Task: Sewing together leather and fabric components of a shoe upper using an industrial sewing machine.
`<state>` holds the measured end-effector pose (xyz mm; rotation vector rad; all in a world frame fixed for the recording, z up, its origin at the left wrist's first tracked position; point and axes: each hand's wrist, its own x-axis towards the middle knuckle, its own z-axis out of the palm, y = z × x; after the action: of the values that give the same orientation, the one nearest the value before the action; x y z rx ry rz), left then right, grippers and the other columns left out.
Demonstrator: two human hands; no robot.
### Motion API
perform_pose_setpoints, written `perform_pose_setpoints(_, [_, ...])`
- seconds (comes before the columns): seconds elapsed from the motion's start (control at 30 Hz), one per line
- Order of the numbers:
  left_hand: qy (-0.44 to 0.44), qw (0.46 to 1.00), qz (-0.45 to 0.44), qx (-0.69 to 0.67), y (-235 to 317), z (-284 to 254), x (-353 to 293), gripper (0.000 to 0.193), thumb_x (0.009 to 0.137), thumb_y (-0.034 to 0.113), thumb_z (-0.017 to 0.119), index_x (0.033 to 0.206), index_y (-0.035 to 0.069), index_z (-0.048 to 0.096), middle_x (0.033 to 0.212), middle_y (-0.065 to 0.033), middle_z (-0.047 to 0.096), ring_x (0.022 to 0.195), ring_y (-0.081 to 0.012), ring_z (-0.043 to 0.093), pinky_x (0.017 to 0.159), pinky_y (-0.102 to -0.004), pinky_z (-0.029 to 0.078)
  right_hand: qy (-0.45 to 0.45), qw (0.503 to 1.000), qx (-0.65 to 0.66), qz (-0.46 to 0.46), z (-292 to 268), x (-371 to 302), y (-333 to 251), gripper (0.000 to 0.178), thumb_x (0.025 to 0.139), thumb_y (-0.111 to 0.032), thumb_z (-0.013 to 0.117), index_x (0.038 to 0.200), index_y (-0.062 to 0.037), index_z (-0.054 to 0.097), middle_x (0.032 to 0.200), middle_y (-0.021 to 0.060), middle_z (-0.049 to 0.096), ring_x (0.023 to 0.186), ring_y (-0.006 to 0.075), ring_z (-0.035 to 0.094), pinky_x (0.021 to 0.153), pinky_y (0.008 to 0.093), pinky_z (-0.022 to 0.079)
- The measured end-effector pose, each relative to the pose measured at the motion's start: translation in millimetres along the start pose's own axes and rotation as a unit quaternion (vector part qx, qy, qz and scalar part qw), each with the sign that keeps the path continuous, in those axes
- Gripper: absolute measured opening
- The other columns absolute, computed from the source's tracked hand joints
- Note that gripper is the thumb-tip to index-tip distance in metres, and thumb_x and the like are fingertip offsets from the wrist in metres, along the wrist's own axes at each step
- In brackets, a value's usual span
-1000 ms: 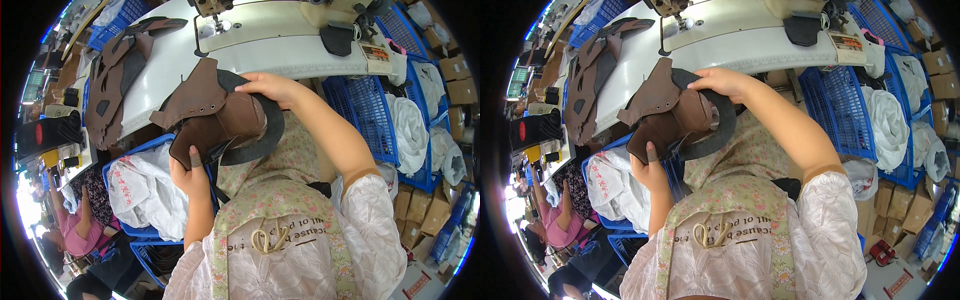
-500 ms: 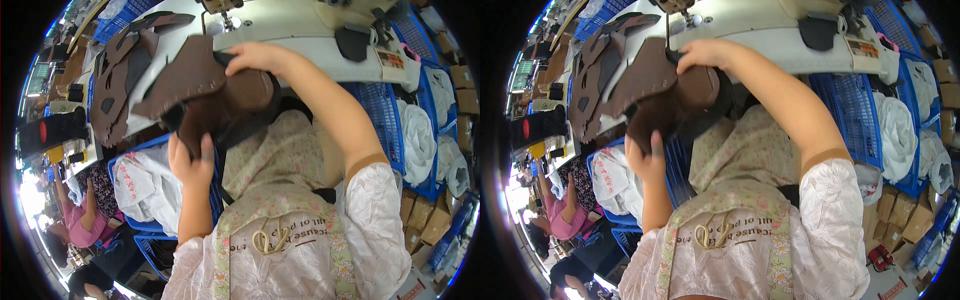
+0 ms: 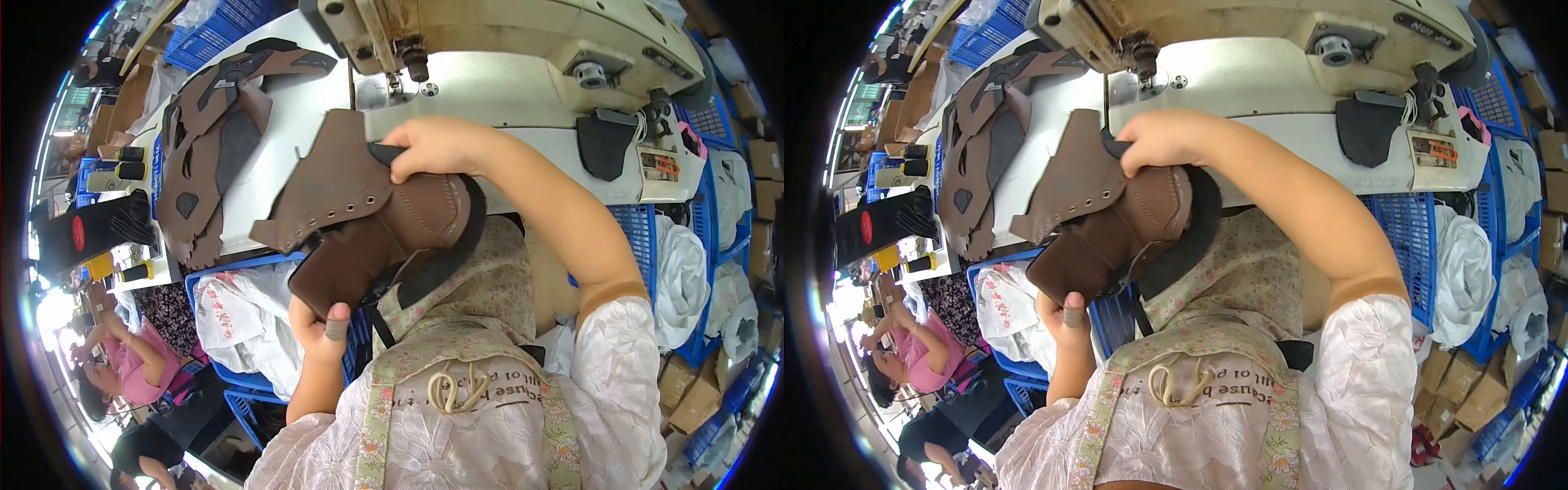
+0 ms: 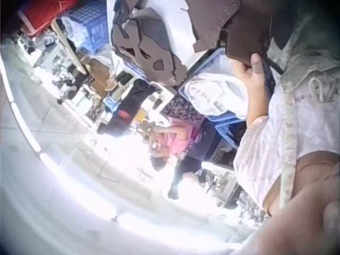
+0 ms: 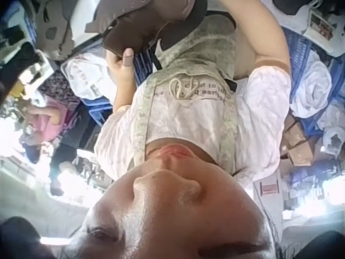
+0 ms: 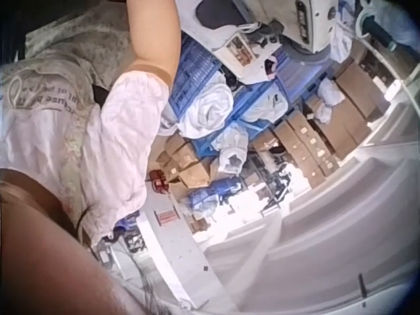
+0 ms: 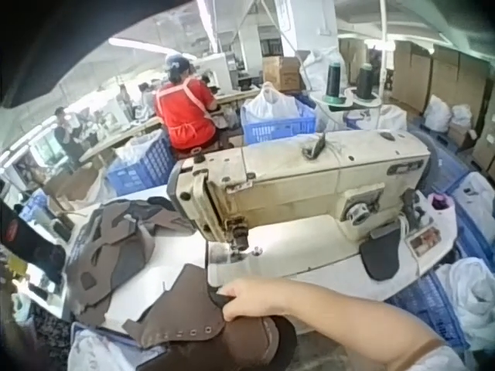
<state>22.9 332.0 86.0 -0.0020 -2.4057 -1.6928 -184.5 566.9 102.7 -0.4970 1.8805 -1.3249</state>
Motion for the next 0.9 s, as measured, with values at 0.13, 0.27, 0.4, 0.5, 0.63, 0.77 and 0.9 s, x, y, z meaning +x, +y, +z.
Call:
perform_pose_setpoints(0.13, [-0.077, 0.994, 0.072, 0.002, -12.6, -17.6, -5.8, 0.064, 0.087, 0.055, 0.064, 0.103, -0.007, 0.066, 0.099, -0.0184, 0.067, 0.092, -0.026, 0.064, 0.082, -0.0367, 0.048, 0.008, 0.995, 0.087, 0.038, 7.5, -18.9, 2.9, 0.03, 0.074, -0.007, 0.064, 0.103, 0.0021, 0.068, 0.093, 0.0081, 0.07, 0.079, 0.0155, 0.065, 0.072, 0.0291, 0.053])
perform_pose_setpoints(0.27, [0.02, 0.991, 0.129, 0.019, -17.0, -70.1, 31.2, 0.046, 0.095, 0.036, 0.057, 0.078, -0.005, 0.069, 0.064, -0.0086, 0.063, 0.059, -0.0145, 0.058, 0.056, -0.0271, 0.044, 0.067, 0.993, -0.089, 0.036, 29.1, -33.1, -17.0, 0.029, 0.074, -0.006, 0.063, 0.102, -0.0001, 0.069, 0.09, 0.0065, 0.07, 0.08, 0.015, 0.064, 0.074, 0.03, 0.051])
perform_pose_setpoints(0.4, [-0.124, 0.979, 0.153, 0.054, -6.7, -53.6, 125.1, 0.06, 0.086, 0.023, 0.072, 0.139, 0.005, 0.049, 0.137, -0.0114, 0.055, 0.126, -0.0224, 0.052, 0.099, -0.0377, 0.045, 0.08, 0.976, -0.194, 0.05, 50.2, -40.2, -25.8, 0.03, 0.073, -0.008, 0.063, 0.101, -0.0009, 0.069, 0.089, 0.0056, 0.07, 0.081, 0.0148, 0.063, 0.075, 0.0289, 0.05])
perform_pose_setpoints(0.5, [-0.359, 0.923, 0.054, -0.131, -53.1, -27.7, 174.2, 0.084, 0.075, 0.033, 0.081, 0.144, 0.003, 0.041, 0.14, -0.0171, 0.051, 0.13, -0.0248, 0.047, 0.103, -0.0355, 0.041, 0.036, 0.98, -0.175, 0.087, 74.5, -31.5, -41.4, 0.03, 0.073, -0.007, 0.064, 0.102, -0.0006, 0.069, 0.091, 0.0051, 0.07, 0.084, 0.0136, 0.063, 0.077, 0.0286, 0.05])
perform_pose_setpoints(0.63, [-0.488, 0.871, -0.02, -0.051, -55.7, -1.3, 187.5, 0.059, 0.076, 0.03, 0.081, 0.122, 0.001, 0.059, 0.11, -0.0115, 0.066, 0.103, -0.0197, 0.06, 0.087, -0.0327, 0.048, 0.04, 0.992, -0.084, 0.088, 63.3, -40.2, -12.9, 0.027, 0.076, -0.005, 0.066, 0.102, 0.0007, 0.069, 0.093, 0.0047, 0.07, 0.085, 0.0136, 0.063, 0.079, 0.0291, 0.05])
perform_pose_setpoints(0.77, [-0.397, 0.917, 0.012, 0.041, -21.8, 10.7, 187.9, 0.033, 0.078, 0.029, 0.081, 0.091, 0.004, 0.064, 0.08, -0.0007, 0.062, 0.079, -0.0104, 0.056, 0.072, -0.0298, 0.047, 0.09, 0.992, -0.045, 0.071, 52.0, -48.4, 3.0, 0.03, 0.08, -0.013, 0.07, 0.106, 0.0004, 0.067, 0.095, 0.0063, 0.071, 0.087, 0.0151, 0.064, 0.08, 0.0311, 0.051])
perform_pose_setpoints(0.9, [-0.331, 0.937, 0.079, 0.081, 10.8, 21.5, 221.8, 0.033, 0.079, 0.031, 0.08, 0.089, 0.004, 0.062, 0.079, -0.0033, 0.062, 0.075, -0.0114, 0.057, 0.066, -0.029, 0.047, 0.214, 0.946, -0.24, 0.038, 38.6, -57.9, -29.0, 0.035, 0.082, -0.028, 0.069, 0.104, -0.0001, 0.066, 0.092, 0.0143, 0.07, 0.085, 0.024, 0.067, 0.078, 0.0358, 0.051])
